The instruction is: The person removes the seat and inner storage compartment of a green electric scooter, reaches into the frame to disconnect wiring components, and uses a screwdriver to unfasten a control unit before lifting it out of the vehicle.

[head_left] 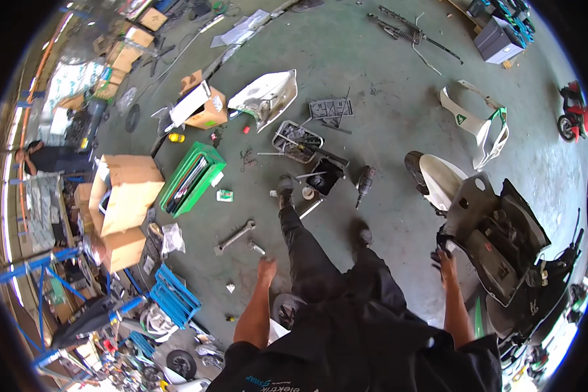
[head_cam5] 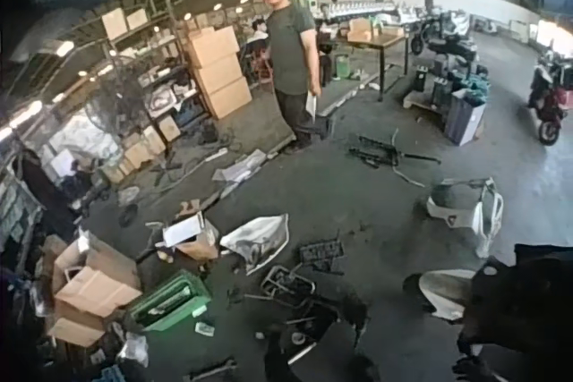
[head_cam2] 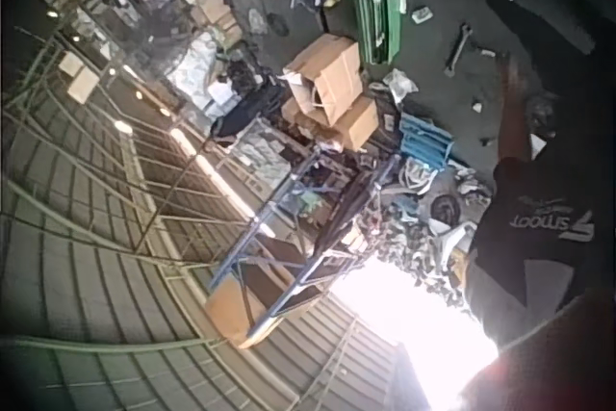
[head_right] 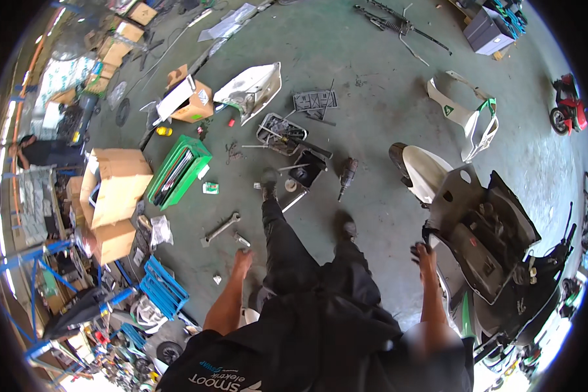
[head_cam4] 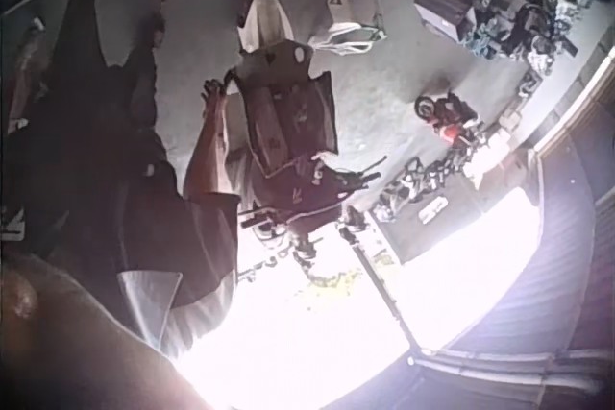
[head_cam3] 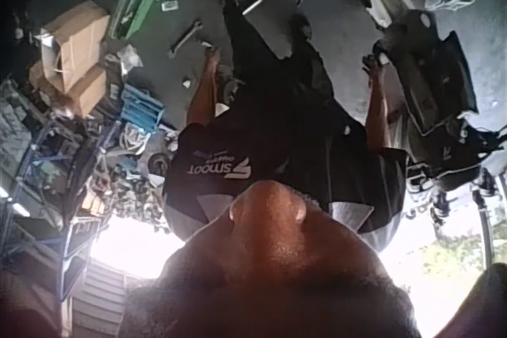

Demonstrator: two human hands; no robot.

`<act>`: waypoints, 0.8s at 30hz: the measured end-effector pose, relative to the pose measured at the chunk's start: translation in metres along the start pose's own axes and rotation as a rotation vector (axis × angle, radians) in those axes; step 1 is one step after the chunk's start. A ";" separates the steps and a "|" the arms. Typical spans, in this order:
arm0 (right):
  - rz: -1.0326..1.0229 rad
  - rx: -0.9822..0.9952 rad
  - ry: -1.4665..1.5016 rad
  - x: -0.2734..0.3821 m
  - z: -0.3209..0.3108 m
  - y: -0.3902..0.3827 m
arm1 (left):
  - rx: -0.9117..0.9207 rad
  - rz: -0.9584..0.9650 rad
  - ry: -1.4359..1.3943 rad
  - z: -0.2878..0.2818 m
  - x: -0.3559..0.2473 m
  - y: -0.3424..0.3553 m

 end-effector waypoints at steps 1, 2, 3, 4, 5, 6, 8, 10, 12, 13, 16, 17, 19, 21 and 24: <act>0.011 -0.036 0.016 -0.009 0.006 -0.011 | -0.001 0.093 0.079 -0.009 -0.040 0.033; -0.006 -0.074 0.088 -0.021 0.011 -0.032 | 0.015 0.166 0.147 -0.016 -0.080 0.067; 0.002 -0.135 0.115 -0.035 0.021 -0.053 | -0.001 0.254 0.201 -0.018 -0.118 0.097; 0.030 -0.303 0.114 -0.054 0.041 -0.080 | 0.039 0.288 0.214 -0.017 -0.154 0.128; 0.027 -0.275 -0.025 -0.067 0.060 -0.105 | 0.049 0.352 0.226 -0.016 -0.191 0.165; 0.072 -0.314 -0.036 -0.084 0.088 -0.135 | 0.066 0.404 0.283 -0.011 -0.223 0.203; 0.412 -0.350 -0.092 -0.109 0.144 -0.181 | 0.182 0.439 0.369 0.003 -0.265 0.275; 0.683 -0.307 -0.120 -0.119 0.200 -0.208 | 0.239 0.472 0.432 0.025 -0.295 0.353; 0.846 -0.247 -0.139 -0.112 0.249 -0.217 | 0.258 0.499 0.605 0.049 -0.313 0.425; 0.878 -0.216 -0.151 -0.104 0.267 -0.213 | 0.277 0.538 0.681 0.058 -0.317 0.455; 0.856 -0.124 -0.218 -0.079 0.313 -0.176 | 0.355 0.659 0.839 0.088 -0.336 0.532; 0.810 -0.082 -0.252 -0.072 0.325 -0.156 | 0.239 0.772 0.964 0.096 -0.338 0.545; 0.532 0.051 -0.434 -0.062 0.351 -0.100 | 0.279 0.820 1.095 0.112 -0.351 0.577; 0.174 0.130 -0.623 -0.060 0.382 -0.026 | 0.286 0.859 1.225 0.125 -0.358 0.595; 0.368 0.063 -0.197 -0.069 0.443 0.093 | 0.327 0.826 1.427 0.137 -0.360 0.604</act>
Point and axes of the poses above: each hand's wrist, its own y-axis towards the middle knuckle, its own z-axis out of the palm, x = y × z, the point moved 1 cm from there along y, towards the middle knuckle, and after that the axes turned 1 degree about x, right-handed, at the moved point
